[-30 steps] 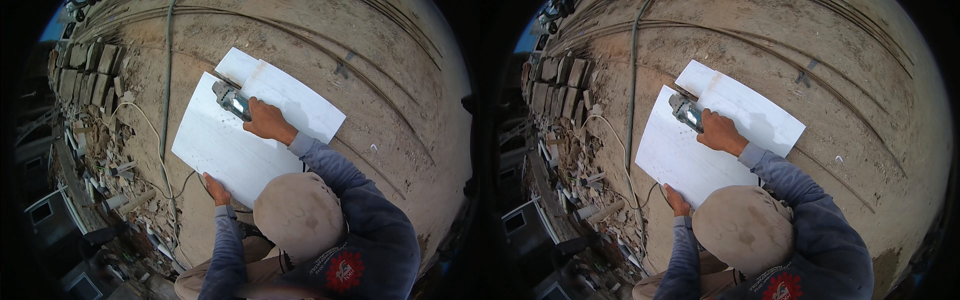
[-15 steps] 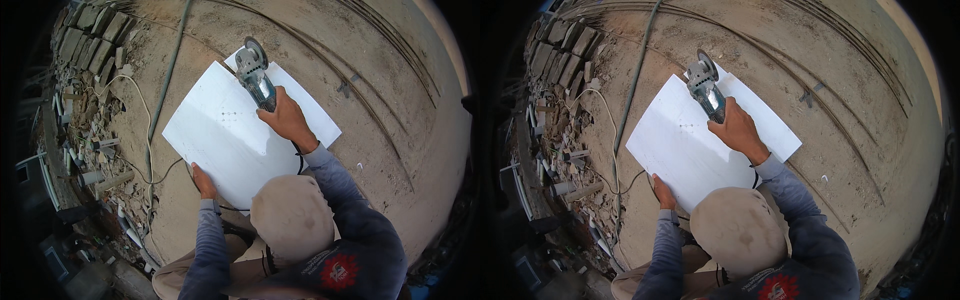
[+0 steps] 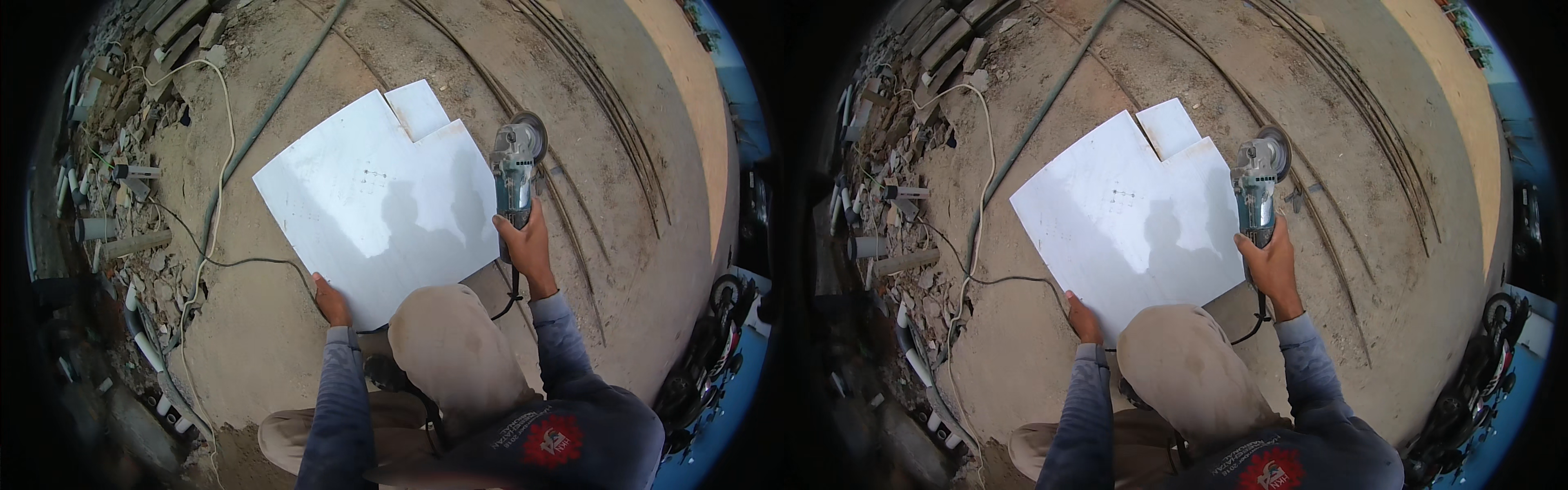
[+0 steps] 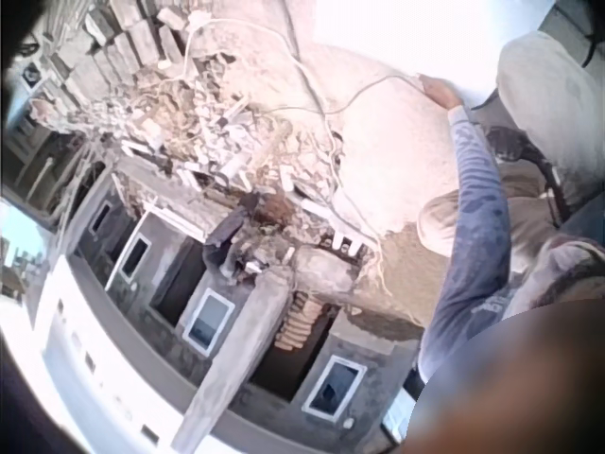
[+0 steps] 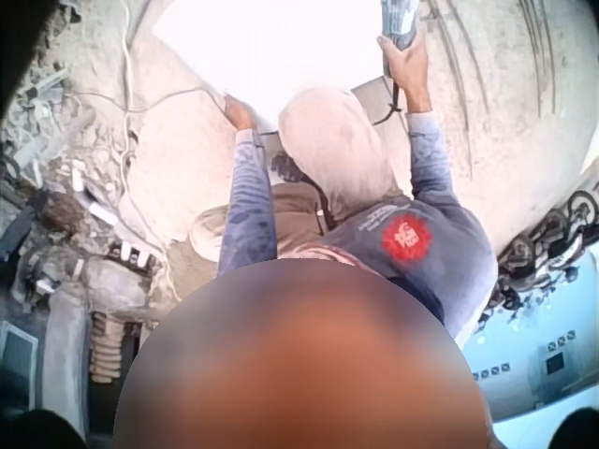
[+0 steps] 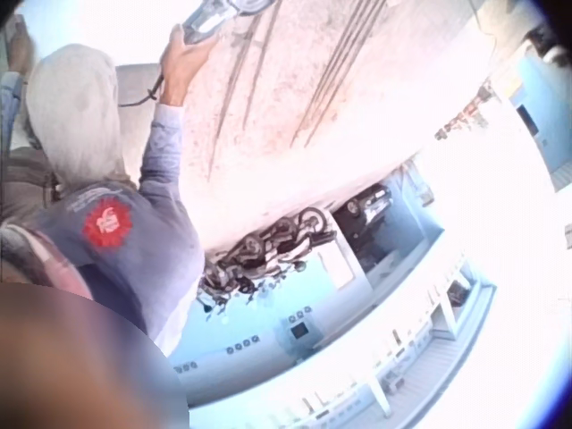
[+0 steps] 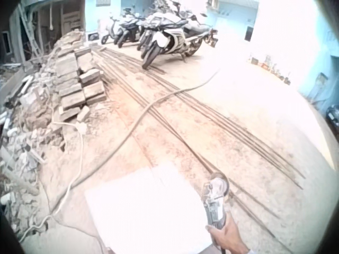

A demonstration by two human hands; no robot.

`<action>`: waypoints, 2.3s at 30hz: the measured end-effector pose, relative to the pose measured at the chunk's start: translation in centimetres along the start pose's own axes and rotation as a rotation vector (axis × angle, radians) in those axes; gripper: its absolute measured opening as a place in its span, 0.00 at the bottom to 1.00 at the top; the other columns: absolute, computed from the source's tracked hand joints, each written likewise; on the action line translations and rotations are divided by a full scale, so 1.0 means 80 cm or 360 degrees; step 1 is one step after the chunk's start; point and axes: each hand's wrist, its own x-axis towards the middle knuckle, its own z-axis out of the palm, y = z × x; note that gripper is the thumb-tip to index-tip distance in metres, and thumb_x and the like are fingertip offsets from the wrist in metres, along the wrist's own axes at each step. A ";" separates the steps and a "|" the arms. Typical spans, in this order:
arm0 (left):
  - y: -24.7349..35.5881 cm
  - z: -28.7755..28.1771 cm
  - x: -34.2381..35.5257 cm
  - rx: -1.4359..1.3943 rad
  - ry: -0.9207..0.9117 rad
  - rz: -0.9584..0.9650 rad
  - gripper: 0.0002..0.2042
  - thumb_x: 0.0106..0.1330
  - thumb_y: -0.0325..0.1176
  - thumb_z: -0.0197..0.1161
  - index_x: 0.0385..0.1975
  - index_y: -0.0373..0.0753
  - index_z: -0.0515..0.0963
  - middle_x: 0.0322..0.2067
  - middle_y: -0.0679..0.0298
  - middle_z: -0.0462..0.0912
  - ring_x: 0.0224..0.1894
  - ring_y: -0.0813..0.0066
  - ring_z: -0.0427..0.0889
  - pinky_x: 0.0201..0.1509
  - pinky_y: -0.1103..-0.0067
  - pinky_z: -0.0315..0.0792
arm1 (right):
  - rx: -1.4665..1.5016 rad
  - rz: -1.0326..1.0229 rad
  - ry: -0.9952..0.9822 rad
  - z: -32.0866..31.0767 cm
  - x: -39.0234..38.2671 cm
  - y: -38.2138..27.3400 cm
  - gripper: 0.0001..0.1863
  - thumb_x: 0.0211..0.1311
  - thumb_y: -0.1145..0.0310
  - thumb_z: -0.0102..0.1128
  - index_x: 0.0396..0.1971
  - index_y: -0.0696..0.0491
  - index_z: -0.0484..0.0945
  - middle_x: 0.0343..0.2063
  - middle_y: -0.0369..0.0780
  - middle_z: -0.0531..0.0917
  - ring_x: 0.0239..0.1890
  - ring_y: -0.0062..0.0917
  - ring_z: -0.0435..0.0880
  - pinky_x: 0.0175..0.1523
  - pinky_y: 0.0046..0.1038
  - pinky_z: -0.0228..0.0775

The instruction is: The person positions a white rectangular tile on the ground and uses an angle grinder to cut along marked lines. The person makes several straight cuts to separate sections of the tile.

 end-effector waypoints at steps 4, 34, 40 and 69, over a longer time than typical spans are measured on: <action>-0.011 -0.004 0.001 -0.0067 -0.0128 0.0039 0.42 0.84 0.63 0.41 0.60 0.19 0.78 0.56 0.41 0.86 0.56 0.51 0.83 0.65 0.68 0.72 | -0.0161 0.0081 -0.0047 -0.002 -0.027 0.013 0.30 0.59 0.59 0.74 0.54 0.61 0.73 0.36 0.44 0.84 0.37 0.30 0.83 0.46 0.35 0.77; -0.063 -0.004 -0.062 0.0064 0.0115 0.0382 0.39 0.85 0.61 0.42 0.49 0.20 0.80 0.40 0.55 0.85 0.41 0.65 0.80 0.51 0.69 0.75 | -0.0182 -0.0518 -0.0326 0.111 0.046 0.104 0.26 0.57 0.61 0.70 0.46 0.64 0.70 0.39 0.59 0.84 0.38 0.55 0.89 0.46 0.53 0.83; -0.066 -0.005 -0.057 0.0084 0.0104 0.0390 0.40 0.85 0.61 0.41 0.60 0.18 0.76 0.53 0.48 0.85 0.51 0.59 0.82 0.60 0.67 0.75 | -0.0054 -0.0529 -0.0298 0.118 0.061 0.111 0.26 0.56 0.63 0.70 0.47 0.65 0.71 0.39 0.60 0.84 0.40 0.57 0.90 0.47 0.55 0.84; -0.061 0.000 -0.074 0.0244 0.0201 0.0386 0.45 0.82 0.68 0.42 0.62 0.18 0.73 0.53 0.46 0.83 0.51 0.56 0.81 0.59 0.63 0.75 | 0.0016 -0.0464 -0.0405 0.118 0.089 0.115 0.30 0.55 0.64 0.71 0.50 0.70 0.71 0.42 0.63 0.84 0.43 0.59 0.89 0.51 0.53 0.84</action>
